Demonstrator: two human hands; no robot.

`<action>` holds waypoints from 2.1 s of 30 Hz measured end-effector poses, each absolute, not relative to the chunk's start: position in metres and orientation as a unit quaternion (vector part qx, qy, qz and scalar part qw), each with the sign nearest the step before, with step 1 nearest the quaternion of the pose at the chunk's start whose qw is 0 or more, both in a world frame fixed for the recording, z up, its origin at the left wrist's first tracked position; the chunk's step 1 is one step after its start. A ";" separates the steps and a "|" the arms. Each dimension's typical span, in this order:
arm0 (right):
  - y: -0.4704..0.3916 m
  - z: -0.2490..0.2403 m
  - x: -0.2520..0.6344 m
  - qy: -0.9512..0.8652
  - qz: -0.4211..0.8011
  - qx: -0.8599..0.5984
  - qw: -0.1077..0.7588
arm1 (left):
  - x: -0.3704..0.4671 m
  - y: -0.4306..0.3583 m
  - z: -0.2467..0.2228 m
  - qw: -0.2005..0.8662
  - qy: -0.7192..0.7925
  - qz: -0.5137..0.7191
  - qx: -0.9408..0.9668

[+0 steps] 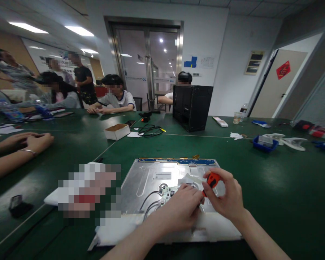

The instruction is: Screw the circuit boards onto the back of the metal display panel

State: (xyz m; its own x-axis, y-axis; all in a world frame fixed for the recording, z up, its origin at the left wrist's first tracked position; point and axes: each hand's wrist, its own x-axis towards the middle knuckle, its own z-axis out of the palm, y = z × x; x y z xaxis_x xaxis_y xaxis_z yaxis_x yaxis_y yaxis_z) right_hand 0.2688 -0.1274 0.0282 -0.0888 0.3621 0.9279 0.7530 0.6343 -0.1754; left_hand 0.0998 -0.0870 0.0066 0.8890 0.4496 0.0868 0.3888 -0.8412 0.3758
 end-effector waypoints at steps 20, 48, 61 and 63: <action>-0.130 0.032 0.269 -0.750 -0.127 -0.364 0.537 | 0.097 -0.088 0.009 0.163 0.213 0.079 0.960; -0.130 0.037 0.269 -0.752 -0.139 -0.369 0.529 | 0.097 -0.086 0.009 0.148 0.206 0.068 0.965; -0.128 0.033 0.270 -0.753 -0.132 -0.364 0.532 | 0.096 -0.084 0.011 0.151 0.213 0.062 0.963; -0.129 0.033 0.270 -0.757 -0.123 -0.364 0.528 | 0.095 -0.084 0.012 0.153 0.211 0.064 0.963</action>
